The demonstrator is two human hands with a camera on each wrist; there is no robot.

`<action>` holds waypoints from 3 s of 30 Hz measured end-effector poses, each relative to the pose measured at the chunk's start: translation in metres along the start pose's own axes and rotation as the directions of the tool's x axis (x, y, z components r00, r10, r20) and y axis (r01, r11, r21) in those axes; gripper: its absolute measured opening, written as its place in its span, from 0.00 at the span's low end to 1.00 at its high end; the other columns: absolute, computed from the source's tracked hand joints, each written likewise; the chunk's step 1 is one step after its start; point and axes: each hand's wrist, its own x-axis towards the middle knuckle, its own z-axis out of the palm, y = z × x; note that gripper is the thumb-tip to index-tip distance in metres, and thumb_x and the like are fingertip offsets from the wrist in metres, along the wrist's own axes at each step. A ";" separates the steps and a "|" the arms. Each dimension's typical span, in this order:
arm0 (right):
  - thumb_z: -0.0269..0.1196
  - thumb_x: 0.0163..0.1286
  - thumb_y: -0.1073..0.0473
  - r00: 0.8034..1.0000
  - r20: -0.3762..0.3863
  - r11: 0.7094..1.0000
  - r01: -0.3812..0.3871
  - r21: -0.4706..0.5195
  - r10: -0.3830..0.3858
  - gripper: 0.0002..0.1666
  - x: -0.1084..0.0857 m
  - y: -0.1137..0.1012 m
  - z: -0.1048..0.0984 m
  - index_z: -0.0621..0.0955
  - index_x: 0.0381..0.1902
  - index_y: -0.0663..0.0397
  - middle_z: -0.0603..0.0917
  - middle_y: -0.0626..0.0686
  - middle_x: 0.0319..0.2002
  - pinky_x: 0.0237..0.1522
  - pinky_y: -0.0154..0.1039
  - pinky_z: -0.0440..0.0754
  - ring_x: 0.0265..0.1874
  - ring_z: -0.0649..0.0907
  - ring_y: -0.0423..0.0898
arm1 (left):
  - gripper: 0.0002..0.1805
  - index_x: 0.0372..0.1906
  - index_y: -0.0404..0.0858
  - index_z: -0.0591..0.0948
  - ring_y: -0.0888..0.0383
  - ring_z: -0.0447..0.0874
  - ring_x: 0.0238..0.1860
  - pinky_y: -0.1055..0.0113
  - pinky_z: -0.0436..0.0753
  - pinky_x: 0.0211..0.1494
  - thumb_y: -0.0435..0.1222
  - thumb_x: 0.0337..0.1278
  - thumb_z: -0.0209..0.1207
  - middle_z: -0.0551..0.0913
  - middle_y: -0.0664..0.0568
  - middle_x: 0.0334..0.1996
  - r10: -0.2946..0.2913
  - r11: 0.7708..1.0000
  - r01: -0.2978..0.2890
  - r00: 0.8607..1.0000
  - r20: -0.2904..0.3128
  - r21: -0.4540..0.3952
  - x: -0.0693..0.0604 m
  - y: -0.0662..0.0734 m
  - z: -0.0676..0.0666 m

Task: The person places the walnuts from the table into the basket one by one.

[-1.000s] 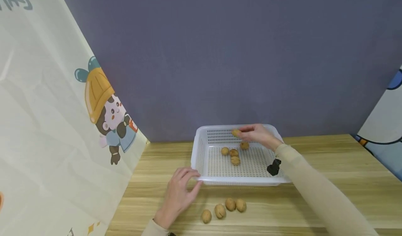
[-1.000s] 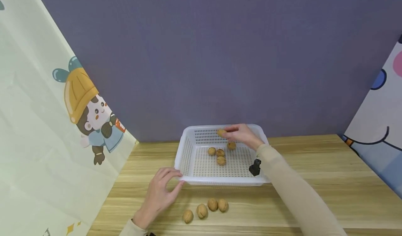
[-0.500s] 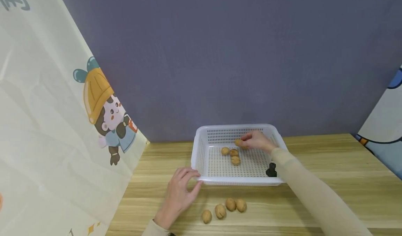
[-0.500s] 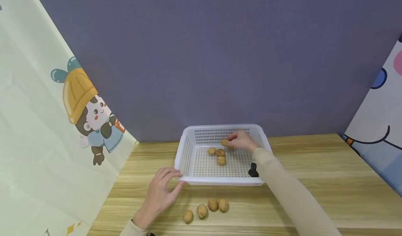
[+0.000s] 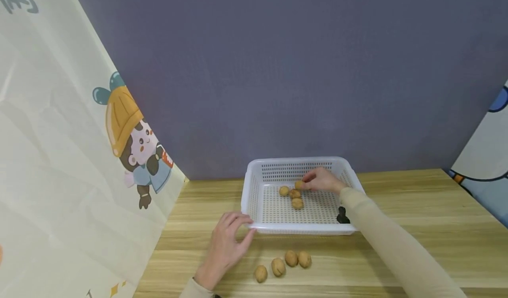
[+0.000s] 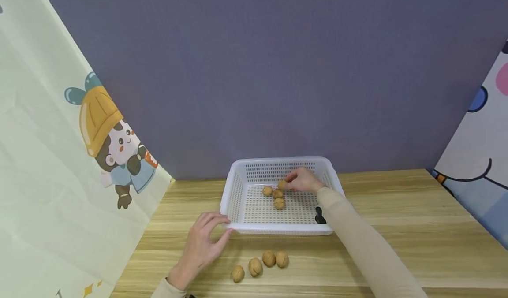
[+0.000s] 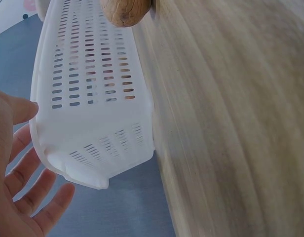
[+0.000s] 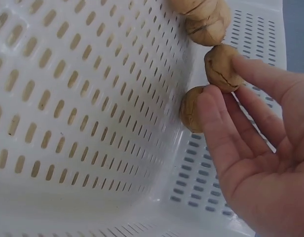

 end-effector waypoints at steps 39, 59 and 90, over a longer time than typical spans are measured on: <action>0.67 0.76 0.47 0.982 0.000 0.975 0.187 0.118 -0.189 0.25 -0.053 -0.085 -0.047 0.83 0.65 0.52 0.87 0.57 0.62 0.62 0.54 0.88 0.57 0.87 0.52 | 0.14 0.41 0.45 0.88 0.57 0.87 0.48 0.60 0.90 0.52 0.38 0.47 0.78 0.90 0.55 0.43 -0.001 1.000 0.001 1.000 -0.013 -0.002 0.000 0.000 0.000; 0.72 0.71 0.61 0.933 0.002 0.874 0.337 0.351 -0.360 0.18 -0.134 -0.070 0.016 0.84 0.54 0.65 0.90 0.61 0.49 0.46 0.36 0.91 0.42 0.90 0.41 | 0.14 0.41 0.45 0.88 0.57 0.87 0.49 0.60 0.90 0.52 0.39 0.48 0.78 0.90 0.56 0.44 0.000 1.000 0.000 1.000 -0.001 -0.009 0.000 0.002 0.002; 0.76 0.64 0.62 0.778 -0.100 0.783 0.622 -0.013 -0.620 0.16 -0.170 0.000 0.100 0.87 0.50 0.51 0.90 0.57 0.48 0.29 0.28 0.84 0.31 0.78 0.25 | 0.14 0.41 0.46 0.88 0.57 0.87 0.48 0.62 0.89 0.52 0.38 0.46 0.79 0.90 0.56 0.43 -0.001 1.000 0.001 1.000 -0.014 -0.021 0.000 -0.001 0.001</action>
